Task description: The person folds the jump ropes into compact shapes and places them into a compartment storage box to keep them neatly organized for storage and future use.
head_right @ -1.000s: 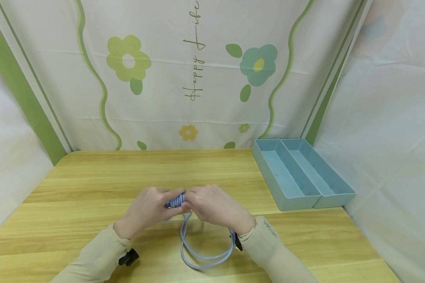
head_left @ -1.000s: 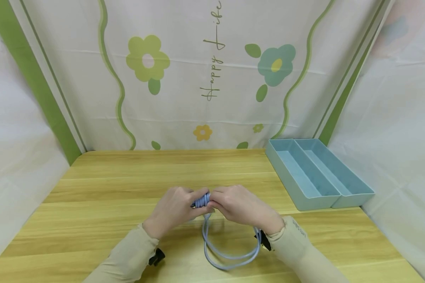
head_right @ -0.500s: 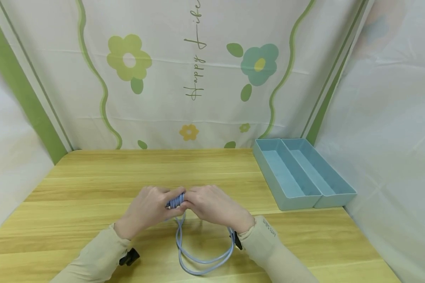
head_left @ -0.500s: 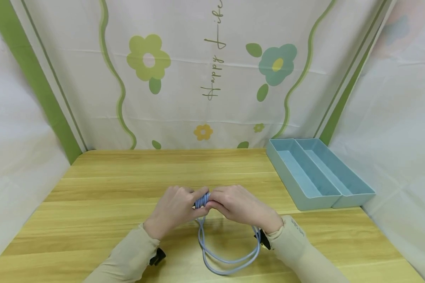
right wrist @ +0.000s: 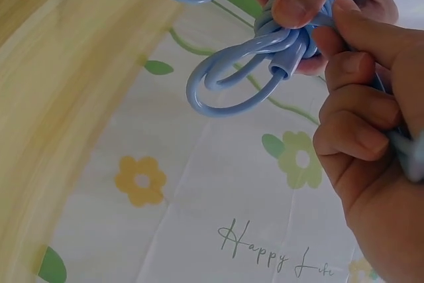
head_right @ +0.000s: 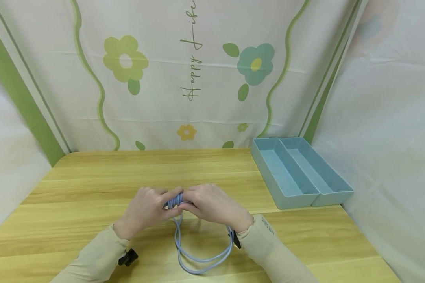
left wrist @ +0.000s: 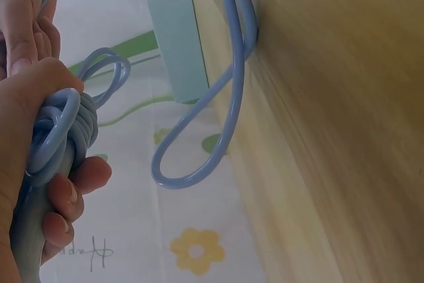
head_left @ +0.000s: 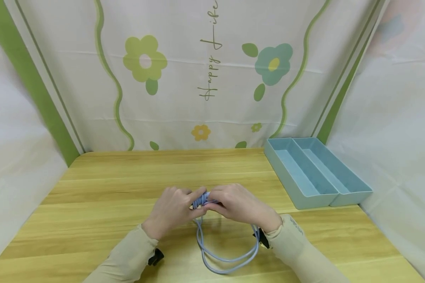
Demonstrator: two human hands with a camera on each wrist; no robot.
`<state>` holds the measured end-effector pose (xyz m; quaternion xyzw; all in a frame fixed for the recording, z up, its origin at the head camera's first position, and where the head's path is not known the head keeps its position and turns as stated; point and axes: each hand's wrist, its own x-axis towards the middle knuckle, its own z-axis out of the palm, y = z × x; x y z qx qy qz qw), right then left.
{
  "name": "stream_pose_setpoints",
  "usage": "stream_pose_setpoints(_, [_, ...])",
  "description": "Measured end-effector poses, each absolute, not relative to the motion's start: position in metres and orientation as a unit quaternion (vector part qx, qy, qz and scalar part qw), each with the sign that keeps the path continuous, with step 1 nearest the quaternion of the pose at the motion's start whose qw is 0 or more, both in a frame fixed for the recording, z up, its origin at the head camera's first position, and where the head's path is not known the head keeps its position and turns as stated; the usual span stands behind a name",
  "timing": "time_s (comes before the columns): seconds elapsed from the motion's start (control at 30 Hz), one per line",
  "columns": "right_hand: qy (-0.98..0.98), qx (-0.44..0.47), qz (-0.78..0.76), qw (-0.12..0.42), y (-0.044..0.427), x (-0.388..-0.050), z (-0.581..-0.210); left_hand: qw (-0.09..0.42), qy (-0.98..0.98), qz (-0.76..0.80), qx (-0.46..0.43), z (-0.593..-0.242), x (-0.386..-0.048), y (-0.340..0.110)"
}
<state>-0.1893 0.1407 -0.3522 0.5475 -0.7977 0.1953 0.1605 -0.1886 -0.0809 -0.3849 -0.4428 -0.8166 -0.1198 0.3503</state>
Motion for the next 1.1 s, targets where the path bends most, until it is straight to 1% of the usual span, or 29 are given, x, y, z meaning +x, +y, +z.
stream_pose_setpoints(0.1, [-0.794,0.55,0.202,0.162,0.141,-0.19,-0.351,0.354,-0.812,-0.125,-0.448,-0.384,-0.189,-0.082])
stream_pose_setpoints(0.23, [-0.787,0.554,0.219,0.16,0.143,-0.19,-0.348,0.371,-0.794,-0.137,-0.461,-0.383,-0.192,-0.084])
stream_pose_setpoints(0.37, [-0.789,0.553,0.208,0.17,0.146,-0.19,-0.345,0.381,-0.778,-0.159,-0.474,-0.382,-0.195,-0.085])
stream_pose_setpoints(0.43, [-0.792,0.547,0.196,0.186,0.148,-0.191,-0.343,0.379,-0.776,-0.166,-0.476,-0.382,-0.195,-0.085])
stream_pose_setpoints(0.6, [-0.8,0.519,0.169,0.251,0.153,-0.196,-0.342,0.378,-0.772,-0.175,-0.48,-0.379,-0.194,-0.086])
stream_pose_setpoints(0.7, [-0.805,0.503,0.144,0.279,0.154,-0.198,-0.344,0.38,-0.766,-0.182,-0.485,-0.38,-0.196,-0.086])
stream_pose_setpoints(0.87, [-0.821,0.487,0.123,0.273,0.154,-0.202,-0.348,0.39,-0.76,-0.18,-0.487,-0.381,-0.198,-0.088])
stream_pose_setpoints(1.0, [-0.832,0.465,0.155,0.261,0.155,-0.204,-0.351,0.391,-0.763,-0.172,-0.486,-0.38,-0.198,-0.089])
stream_pose_setpoints(1.1, [-0.836,0.445,0.184,0.262,0.155,-0.206,-0.354,0.393,-0.758,-0.176,-0.49,-0.38,-0.198,-0.088])
